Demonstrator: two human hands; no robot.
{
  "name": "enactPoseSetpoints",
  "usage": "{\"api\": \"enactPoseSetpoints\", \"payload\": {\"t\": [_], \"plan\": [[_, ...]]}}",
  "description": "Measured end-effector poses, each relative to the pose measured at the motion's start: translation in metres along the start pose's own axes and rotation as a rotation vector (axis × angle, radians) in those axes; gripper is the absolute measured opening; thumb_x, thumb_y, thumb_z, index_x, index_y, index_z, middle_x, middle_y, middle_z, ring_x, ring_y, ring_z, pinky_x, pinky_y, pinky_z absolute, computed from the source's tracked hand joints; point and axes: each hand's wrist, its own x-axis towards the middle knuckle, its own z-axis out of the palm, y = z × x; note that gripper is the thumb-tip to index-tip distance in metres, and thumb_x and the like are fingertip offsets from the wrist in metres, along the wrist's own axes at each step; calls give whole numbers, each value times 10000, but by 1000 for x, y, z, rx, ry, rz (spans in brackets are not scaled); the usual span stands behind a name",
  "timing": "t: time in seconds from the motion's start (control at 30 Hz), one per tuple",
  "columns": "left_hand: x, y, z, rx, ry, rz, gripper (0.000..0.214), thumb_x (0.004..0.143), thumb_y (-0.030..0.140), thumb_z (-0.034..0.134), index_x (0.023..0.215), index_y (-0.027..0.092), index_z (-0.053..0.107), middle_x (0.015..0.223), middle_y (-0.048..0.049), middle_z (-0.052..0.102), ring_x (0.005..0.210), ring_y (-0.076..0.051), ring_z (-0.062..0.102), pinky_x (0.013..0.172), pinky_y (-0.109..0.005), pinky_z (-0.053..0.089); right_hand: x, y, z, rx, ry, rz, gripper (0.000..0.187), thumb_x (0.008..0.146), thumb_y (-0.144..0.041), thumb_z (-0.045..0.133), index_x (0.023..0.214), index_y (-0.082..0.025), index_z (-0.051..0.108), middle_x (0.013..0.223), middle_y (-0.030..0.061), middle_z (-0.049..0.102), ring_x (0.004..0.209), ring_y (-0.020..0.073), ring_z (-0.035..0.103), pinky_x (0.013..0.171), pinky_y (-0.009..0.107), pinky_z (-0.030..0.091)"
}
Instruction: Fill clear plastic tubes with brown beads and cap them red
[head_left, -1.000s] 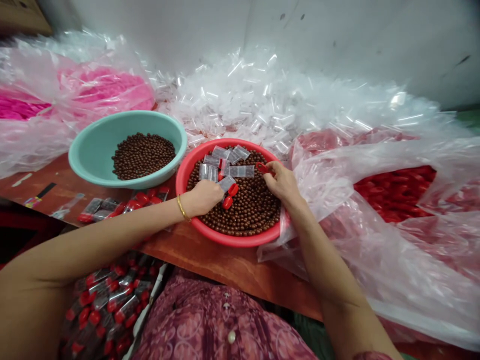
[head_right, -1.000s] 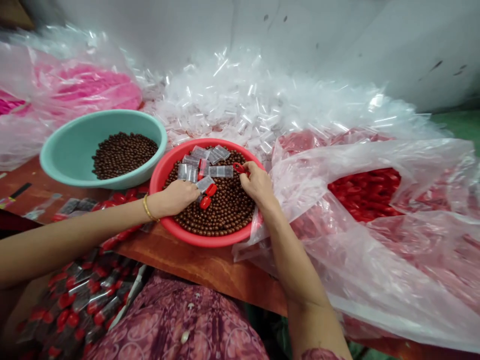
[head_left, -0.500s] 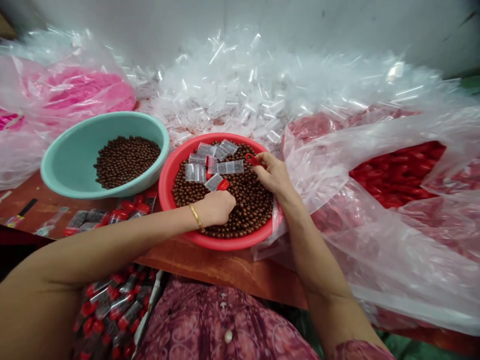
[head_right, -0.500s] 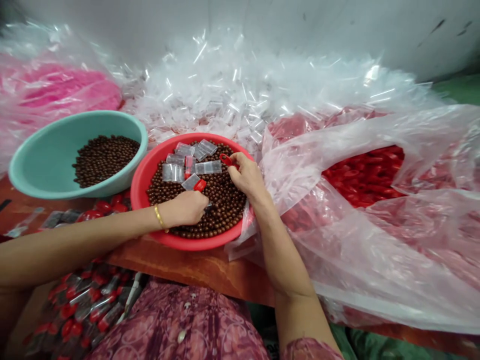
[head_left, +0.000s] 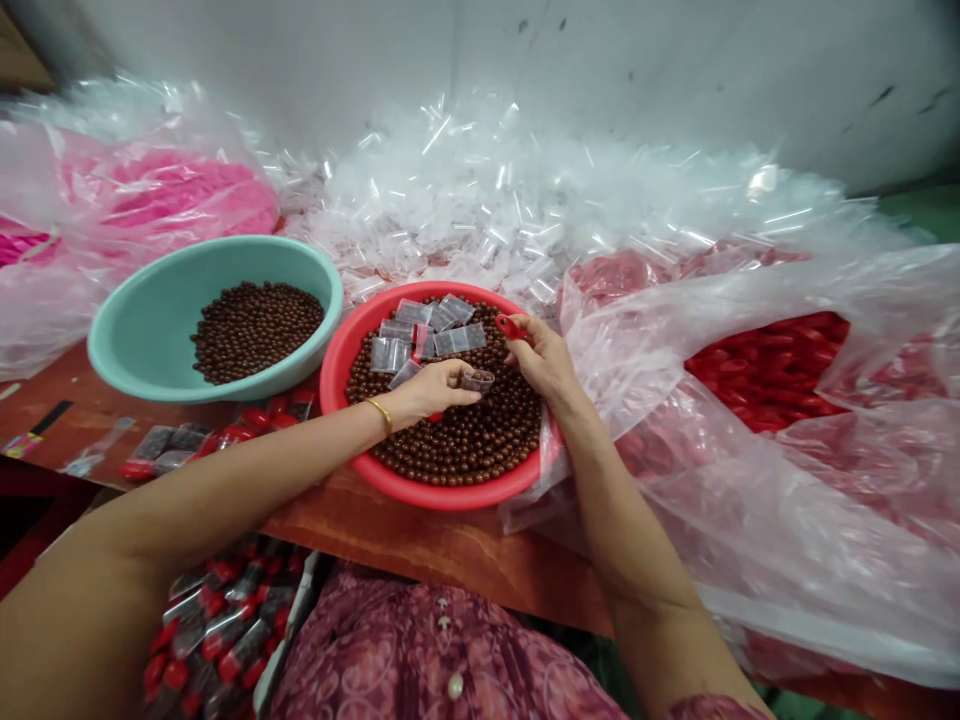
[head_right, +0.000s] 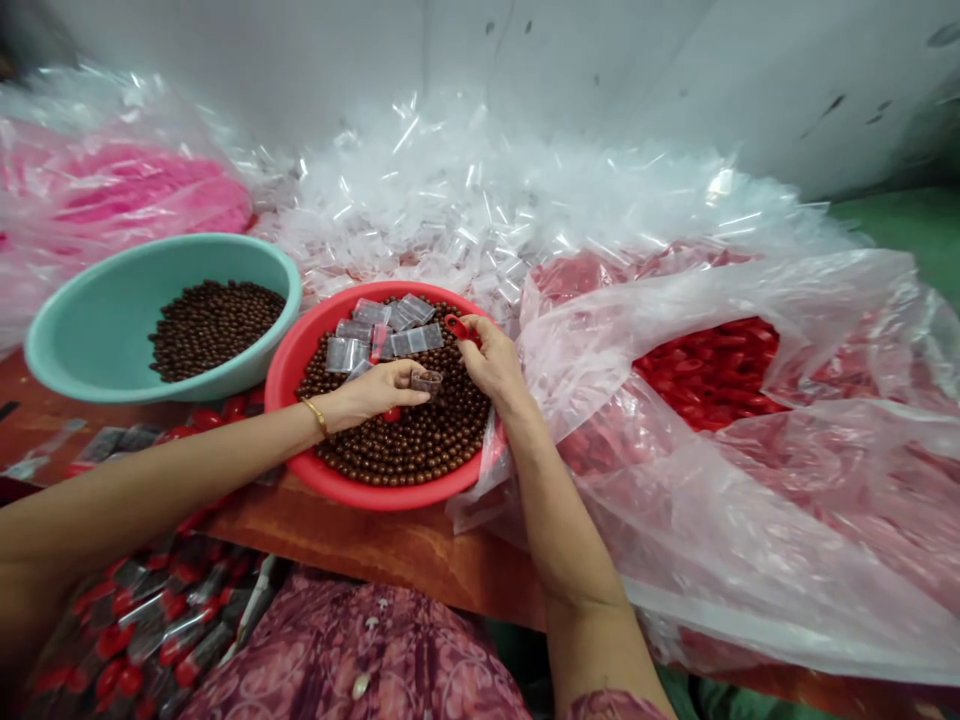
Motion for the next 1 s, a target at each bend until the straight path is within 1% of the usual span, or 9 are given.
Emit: {"api": "enactPoseSetpoints", "payload": {"t": [0.2, 0.3, 0.4, 0.53, 0.6, 0.7, 0.77, 0.87, 1.0], "plan": [[-27, 8, -9, -206, -56, 55, 280, 711, 147, 654, 970, 135, 550, 885, -9, 635, 772, -77, 581, 738, -213, 440, -1, 0, 1, -149, -19, -61, 198, 706, -274, 490, 858, -186, 580, 734, -5, 593, 650, 138, 507, 658, 286, 423], [-34, 7, -10, -196, -50, 153, 264, 727, 168, 660, 961, 137, 541, 920, -23, 635, 829, -99, 601, 798, -245, 452, -2, -6, 0, -24, -52, -39, 205, 686, -260, 466, 840, -184, 577, 667, -25, 541, 597, 124, 475, 606, 270, 417], [-37, 2, -11, -179, -34, 212, 189, 775, 207, 621, 915, 136, 517, 832, 1, 603, 755, -91, 603, 779, -262, 472, -9, -19, -5, 187, -132, 28, 230, 736, -310, 436, 855, -184, 587, 595, -45, 467, 481, 100, 418, 472, 238, 385], [-44, -1, -9, -112, -31, 247, 157, 817, 236, 565, 912, 141, 485, 763, 23, 564, 659, -83, 589, 692, -250, 480, -30, -46, -11, 172, -169, -30, 312, 812, -403, 480, 971, -196, 650, 640, -30, 535, 460, 88, 440, 429, 227, 383], [-51, -1, -8, -66, -38, 254, 149, 830, 241, 543, 925, 145, 479, 730, 32, 560, 648, -83, 583, 682, -242, 469, -42, -58, -10, 134, -195, -88, 313, 816, -394, 516, 1021, -213, 669, 710, -11, 612, 519, 102, 507, 478, 238, 429], [-63, -1, -5, -20, -20, 276, 138, 844, 239, 511, 942, 150, 474, 698, 41, 548, 642, -83, 571, 689, -239, 453, -57, -68, -2, 115, -209, -203, 283, 834, -336, 520, 1043, -236, 682, 890, 20, 691, 730, 150, 620, 639, 279, 507], [-69, -4, -3, -17, 10, 279, 148, 850, 241, 496, 966, 153, 471, 689, 42, 543, 648, -87, 570, 703, -246, 450, -64, -70, 4, 101, -198, -250, 285, 853, -304, 502, 1071, -246, 676, 978, 30, 700, 820, 165, 640, 720, 308, 524], [-75, -9, -1, -60, 34, 252, 162, 859, 263, 481, 981, 159, 456, 686, 36, 548, 646, -94, 569, 707, -254, 454, -69, -68, 12, 53, -173, -297, 303, 883, -292, 471, 1119, -249, 654, 1028, 42, 698, 859, 169, 648, 782, 333, 527], [-76, -14, 0, -124, 48, 247, 162, 862, 277, 473, 968, 159, 443, 708, 28, 548, 620, -85, 555, 670, -242, 453, -71, -66, 16, -43, -118, -417, 307, 903, -269, 448, 1138, -235, 642, 1004, 60, 703, 901, 168, 648, 819, 321, 516]]}}
